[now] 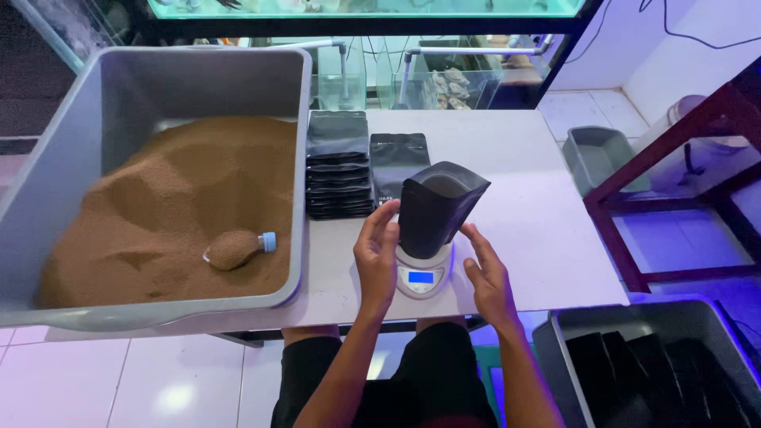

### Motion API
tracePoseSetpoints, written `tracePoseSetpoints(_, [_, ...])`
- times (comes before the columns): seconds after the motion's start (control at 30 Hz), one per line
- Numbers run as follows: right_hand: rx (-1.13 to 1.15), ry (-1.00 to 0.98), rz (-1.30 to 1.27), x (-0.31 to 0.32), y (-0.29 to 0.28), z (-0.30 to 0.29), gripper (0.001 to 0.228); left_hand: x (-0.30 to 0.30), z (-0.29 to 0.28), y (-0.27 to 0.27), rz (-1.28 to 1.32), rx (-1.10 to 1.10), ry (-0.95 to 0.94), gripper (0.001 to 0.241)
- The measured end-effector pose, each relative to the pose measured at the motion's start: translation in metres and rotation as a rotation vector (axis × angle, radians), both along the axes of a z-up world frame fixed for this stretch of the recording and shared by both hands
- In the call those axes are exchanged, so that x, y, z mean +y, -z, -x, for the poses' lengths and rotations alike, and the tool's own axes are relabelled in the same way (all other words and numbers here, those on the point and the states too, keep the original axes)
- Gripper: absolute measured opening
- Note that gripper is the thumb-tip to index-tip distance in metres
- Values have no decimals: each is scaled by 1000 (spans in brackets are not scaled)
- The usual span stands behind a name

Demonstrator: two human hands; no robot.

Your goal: The person fills a black pouch with substrate by hand using a plastic scoop, weighs the pouch on a digital scale, and then places the filled pouch into a container with other pouches.

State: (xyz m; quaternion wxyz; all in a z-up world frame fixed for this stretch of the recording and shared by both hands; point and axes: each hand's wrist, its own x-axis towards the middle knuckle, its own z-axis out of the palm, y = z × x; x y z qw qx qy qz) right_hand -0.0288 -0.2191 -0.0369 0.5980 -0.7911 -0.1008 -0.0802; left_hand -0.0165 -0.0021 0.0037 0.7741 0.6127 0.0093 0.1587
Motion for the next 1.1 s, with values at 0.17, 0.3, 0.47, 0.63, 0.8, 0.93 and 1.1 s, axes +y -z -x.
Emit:
tracePoseSetpoints(0.17, [-17, 13, 47, 2, -4, 2, 66, -2, -3, 9, -13, -2, 16, 53])
tracePoseSetpoints(0.3, [-74, 25, 165, 2, -2, 0, 70, -8, -6, 14, -29, -47, 21, 53])
tracePoseSetpoints(0.47, [-169, 53, 249, 12, -2, 7, 69, -17, -12, 20, 95, -7, -8, 40])
tracePoseSetpoints(0.63, [-253, 53, 314, 25, -9, 15, 75, -18, -19, 31, 253, 101, -52, 20])
tracePoseSetpoints(0.8, [-467, -16, 290, 42, -35, 30, 84, -10, -2, 12, 712, 153, -113, 26])
tracePoseSetpoints(0.93, [-460, -153, 84, 55, -22, 24, 102, 2, 25, -19, 897, 146, -59, 17])
tracePoseSetpoints(1.1, [-401, 9, -23, 66, 17, 7, 122, 11, 40, -26, 1017, 65, -27, 29])
